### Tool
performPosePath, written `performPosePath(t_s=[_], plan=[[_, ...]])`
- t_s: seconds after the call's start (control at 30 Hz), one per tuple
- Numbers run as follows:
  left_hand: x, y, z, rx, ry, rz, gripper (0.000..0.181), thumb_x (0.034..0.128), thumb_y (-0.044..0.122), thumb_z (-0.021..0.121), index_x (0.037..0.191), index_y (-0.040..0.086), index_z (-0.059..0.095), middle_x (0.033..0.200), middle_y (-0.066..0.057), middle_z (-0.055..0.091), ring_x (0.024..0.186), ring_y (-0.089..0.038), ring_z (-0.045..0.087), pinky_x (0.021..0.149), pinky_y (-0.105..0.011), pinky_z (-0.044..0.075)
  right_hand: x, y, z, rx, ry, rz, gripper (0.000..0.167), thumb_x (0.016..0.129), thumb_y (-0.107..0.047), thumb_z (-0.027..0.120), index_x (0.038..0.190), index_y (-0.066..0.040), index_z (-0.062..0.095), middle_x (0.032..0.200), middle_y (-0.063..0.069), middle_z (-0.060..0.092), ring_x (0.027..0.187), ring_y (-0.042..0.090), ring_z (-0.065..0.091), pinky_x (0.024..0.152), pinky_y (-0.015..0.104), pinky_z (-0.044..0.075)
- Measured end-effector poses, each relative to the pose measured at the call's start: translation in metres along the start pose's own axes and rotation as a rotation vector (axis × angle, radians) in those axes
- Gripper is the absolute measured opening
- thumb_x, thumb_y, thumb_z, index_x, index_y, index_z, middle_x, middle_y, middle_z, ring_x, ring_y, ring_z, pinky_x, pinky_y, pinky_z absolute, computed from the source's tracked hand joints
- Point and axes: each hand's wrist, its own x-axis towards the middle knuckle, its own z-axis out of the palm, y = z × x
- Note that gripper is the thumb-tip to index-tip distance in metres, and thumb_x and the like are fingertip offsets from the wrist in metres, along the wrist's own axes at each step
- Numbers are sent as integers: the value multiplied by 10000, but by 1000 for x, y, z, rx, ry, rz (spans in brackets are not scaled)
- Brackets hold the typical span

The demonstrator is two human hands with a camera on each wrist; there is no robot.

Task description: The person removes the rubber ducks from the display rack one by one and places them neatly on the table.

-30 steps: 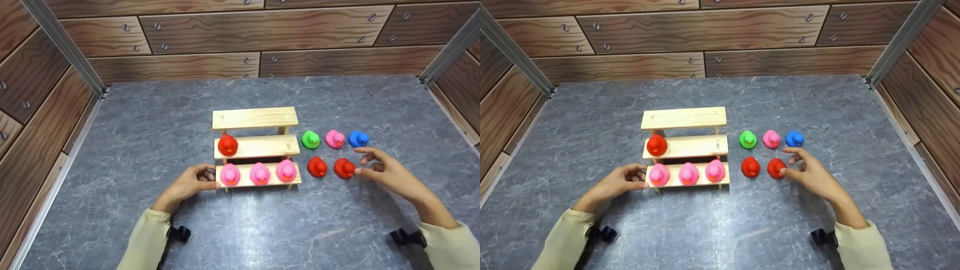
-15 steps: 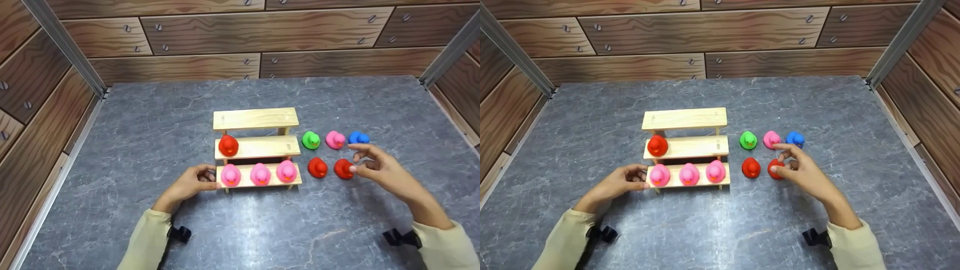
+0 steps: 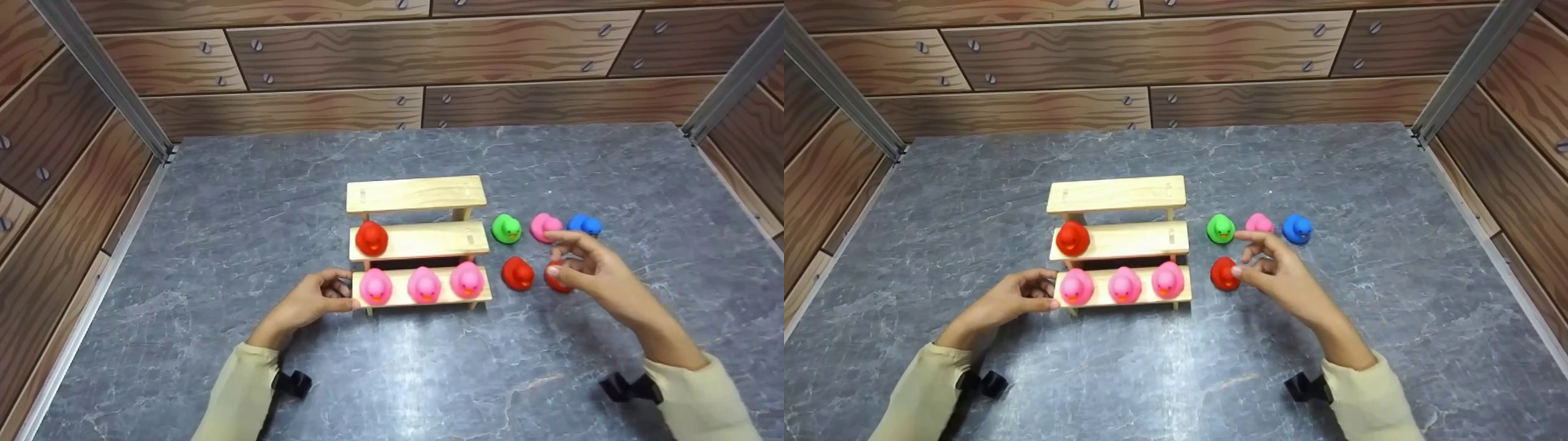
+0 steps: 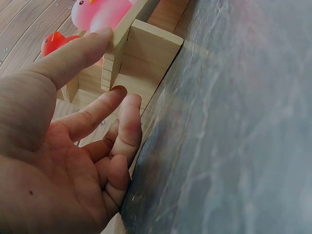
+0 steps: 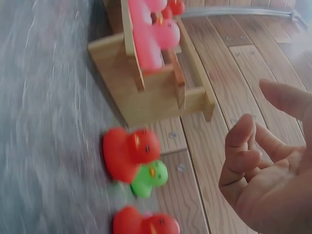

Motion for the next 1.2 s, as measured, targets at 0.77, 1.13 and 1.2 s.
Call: performPosePath(t_s=[0.77, 1.13, 1.2], plan=[[1, 2, 0, 2, -6, 0, 544, 800, 100, 757, 1254, -101, 532, 935, -113, 620, 730, -113, 502, 654, -188, 419, 32, -34, 64, 86, -16, -1, 525, 885, -17, 639, 1364, 27, 427, 1106, 115, 488, 668, 65, 529, 600, 172, 449], [0, 1, 0, -2, 2, 19, 530, 793, 85, 759, 1234, -112, 540, 918, -109, 621, 709, -102, 500, 634, -175, 414, 47, -47, 94, 126, -96, -8, 544, 882, -35, 648, 1380, -28, 430, 1195, 102, 477, 760, 143, 617, 701, 219, 503], [0, 1, 0, -7, -1, 20, 529, 794, 87, 758, 1233, -111, 541, 915, -102, 615, 702, -96, 495, 631, -173, 409, 50, -50, 100, 145, -112, -16, 543, 879, -28, 645, 1377, -27, 428, 1205, 115, 473, 749, 143, 612, 711, 227, 508]])
